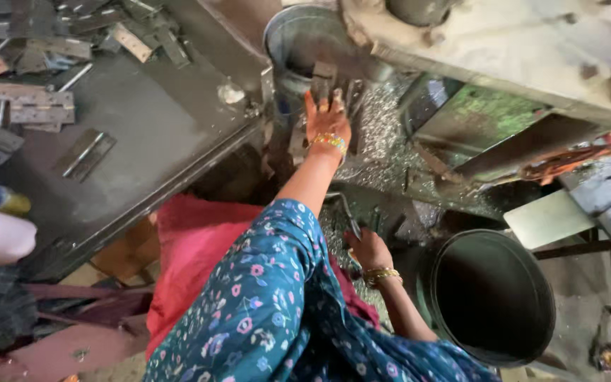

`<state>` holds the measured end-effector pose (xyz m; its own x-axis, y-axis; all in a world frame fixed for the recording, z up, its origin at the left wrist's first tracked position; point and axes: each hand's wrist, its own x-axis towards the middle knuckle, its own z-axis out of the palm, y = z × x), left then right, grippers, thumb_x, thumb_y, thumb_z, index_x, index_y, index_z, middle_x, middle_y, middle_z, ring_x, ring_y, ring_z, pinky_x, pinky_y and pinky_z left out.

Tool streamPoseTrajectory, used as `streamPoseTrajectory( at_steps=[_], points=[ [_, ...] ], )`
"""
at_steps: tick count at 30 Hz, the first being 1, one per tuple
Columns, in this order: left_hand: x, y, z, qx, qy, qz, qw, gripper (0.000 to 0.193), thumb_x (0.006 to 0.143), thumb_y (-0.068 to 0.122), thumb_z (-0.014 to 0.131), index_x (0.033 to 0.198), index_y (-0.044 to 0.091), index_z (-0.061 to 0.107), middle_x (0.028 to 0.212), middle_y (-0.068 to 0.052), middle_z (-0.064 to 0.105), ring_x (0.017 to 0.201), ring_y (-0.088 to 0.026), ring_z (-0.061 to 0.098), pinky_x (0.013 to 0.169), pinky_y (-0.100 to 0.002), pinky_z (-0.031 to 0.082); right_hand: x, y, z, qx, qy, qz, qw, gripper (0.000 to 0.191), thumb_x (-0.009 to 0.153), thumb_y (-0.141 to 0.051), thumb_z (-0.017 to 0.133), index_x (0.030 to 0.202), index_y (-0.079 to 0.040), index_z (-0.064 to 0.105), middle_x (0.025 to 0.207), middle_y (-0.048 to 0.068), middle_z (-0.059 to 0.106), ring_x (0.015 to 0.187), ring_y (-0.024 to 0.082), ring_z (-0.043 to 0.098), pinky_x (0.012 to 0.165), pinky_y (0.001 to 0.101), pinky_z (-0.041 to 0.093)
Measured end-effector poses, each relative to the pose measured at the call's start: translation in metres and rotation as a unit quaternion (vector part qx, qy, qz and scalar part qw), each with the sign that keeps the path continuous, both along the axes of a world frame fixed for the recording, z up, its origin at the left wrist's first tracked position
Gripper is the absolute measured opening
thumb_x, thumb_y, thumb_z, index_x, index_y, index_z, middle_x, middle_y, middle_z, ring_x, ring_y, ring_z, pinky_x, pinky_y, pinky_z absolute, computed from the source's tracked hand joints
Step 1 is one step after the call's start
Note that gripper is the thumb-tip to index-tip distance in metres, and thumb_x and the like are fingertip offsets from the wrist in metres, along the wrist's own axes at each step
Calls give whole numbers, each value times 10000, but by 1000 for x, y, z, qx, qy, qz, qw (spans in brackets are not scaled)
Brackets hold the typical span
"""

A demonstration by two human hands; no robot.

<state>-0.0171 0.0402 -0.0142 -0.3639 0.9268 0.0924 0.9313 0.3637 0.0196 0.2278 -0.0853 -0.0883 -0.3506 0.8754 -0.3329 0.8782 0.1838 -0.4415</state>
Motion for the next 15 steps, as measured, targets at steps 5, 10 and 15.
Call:
streamPoseTrajectory(
  at_steps=[5, 10, 15],
  points=[
    [-5, -2, 23, 0, -20, 2, 1000, 552, 972, 206, 379, 1513, 126, 445, 1655, 9, 261, 1496, -287, 266, 1202, -644, -21, 12, 17, 5, 14, -20, 14, 1000, 579, 909, -623, 589, 983, -58, 690, 918, 245, 736, 917, 437, 718, 784, 542, 535],
    [-7, -7, 32, -42, -50, -16, 998, 476, 1029, 208, 383, 1460, 133, 573, 1696, -25, 292, 1551, -298, 261, 1250, -628, -17, 7, -12, -22, 44, 39, -8, 998, 512, 912, -554, 644, 1015, -52, 668, 921, 280, 708, 927, 477, 672, 771, 550, 524],
    [-5, -15, 35, 80, -15, -17, 997, 499, 968, 188, 410, 1436, 98, 560, 1632, -26, 359, 1503, -295, 298, 1227, -619, -13, 0, -15, 12, 19, -58, -33, 998, 509, 872, -554, 698, 1092, -103, 612, 959, 231, 720, 932, 439, 690, 781, 544, 525]
  ],
)
